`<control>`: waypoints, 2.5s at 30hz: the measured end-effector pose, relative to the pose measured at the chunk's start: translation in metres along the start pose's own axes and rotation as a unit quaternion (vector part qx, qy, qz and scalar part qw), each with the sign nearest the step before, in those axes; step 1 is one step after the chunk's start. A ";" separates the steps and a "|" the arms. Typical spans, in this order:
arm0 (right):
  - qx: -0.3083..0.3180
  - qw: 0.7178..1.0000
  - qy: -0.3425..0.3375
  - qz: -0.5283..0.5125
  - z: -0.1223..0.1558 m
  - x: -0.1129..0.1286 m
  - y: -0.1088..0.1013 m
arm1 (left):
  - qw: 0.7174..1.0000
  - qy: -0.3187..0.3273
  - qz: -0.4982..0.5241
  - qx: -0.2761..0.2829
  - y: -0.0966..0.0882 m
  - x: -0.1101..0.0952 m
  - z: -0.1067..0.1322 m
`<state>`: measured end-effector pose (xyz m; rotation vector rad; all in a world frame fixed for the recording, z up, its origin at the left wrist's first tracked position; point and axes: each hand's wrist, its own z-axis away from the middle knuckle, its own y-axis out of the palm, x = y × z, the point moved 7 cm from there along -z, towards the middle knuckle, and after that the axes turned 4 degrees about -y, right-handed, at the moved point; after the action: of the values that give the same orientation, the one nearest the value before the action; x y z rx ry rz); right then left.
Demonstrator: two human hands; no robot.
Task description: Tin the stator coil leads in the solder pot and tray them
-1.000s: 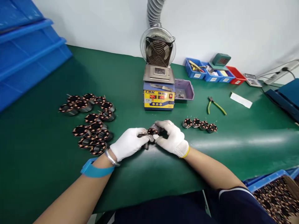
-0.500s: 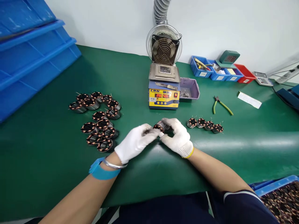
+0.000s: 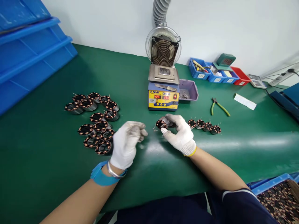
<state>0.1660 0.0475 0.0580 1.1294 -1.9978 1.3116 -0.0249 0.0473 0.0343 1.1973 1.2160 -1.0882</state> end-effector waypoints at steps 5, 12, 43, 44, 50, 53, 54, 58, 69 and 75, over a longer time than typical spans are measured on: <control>0.005 1.000 -0.029 -0.002 -0.006 0.009 0.007 | 0.994 -0.061 -0.072 0.054 0.022 0.007 0.000; -0.028 0.999 0.009 -0.026 -0.004 -0.004 0.009 | 0.990 -0.074 -0.080 0.091 0.023 0.006 0.009; -0.005 0.999 -0.032 0.023 -0.009 0.016 0.001 | 0.987 -0.010 0.119 -0.108 -0.014 -0.004 0.010; -0.004 0.999 -0.044 0.027 -0.012 0.018 -0.001 | 0.986 -0.026 0.129 -0.104 -0.013 -0.002 0.008; 0.028 0.970 -0.136 0.199 -0.080 0.033 -0.027 | 0.996 -0.064 0.063 -0.007 0.010 0.016 0.003; 0.049 0.927 -0.142 0.345 -0.149 0.038 -0.039 | 0.995 -0.089 -0.006 0.053 0.023 0.031 0.002; 0.061 0.910 -0.140 0.386 -0.173 0.038 -0.040 | 0.993 -0.089 -0.029 0.072 0.027 0.034 0.002; 0.118 0.847 -0.126 0.502 -0.248 0.038 -0.025 | 0.985 -0.077 -0.086 0.127 0.035 0.043 -0.002; 0.184 0.811 -0.119 0.542 -0.275 0.010 0.027 | 0.975 -0.051 -0.156 0.152 0.038 0.030 -0.003; 0.190 0.807 -0.128 0.543 -0.274 0.009 0.028 | 0.971 -0.061 -0.163 0.164 0.039 0.034 -0.002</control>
<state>0.1278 0.2985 0.1645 0.1673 -2.8142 2.2643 0.0156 0.0534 0.0034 1.1771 1.1943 -1.6351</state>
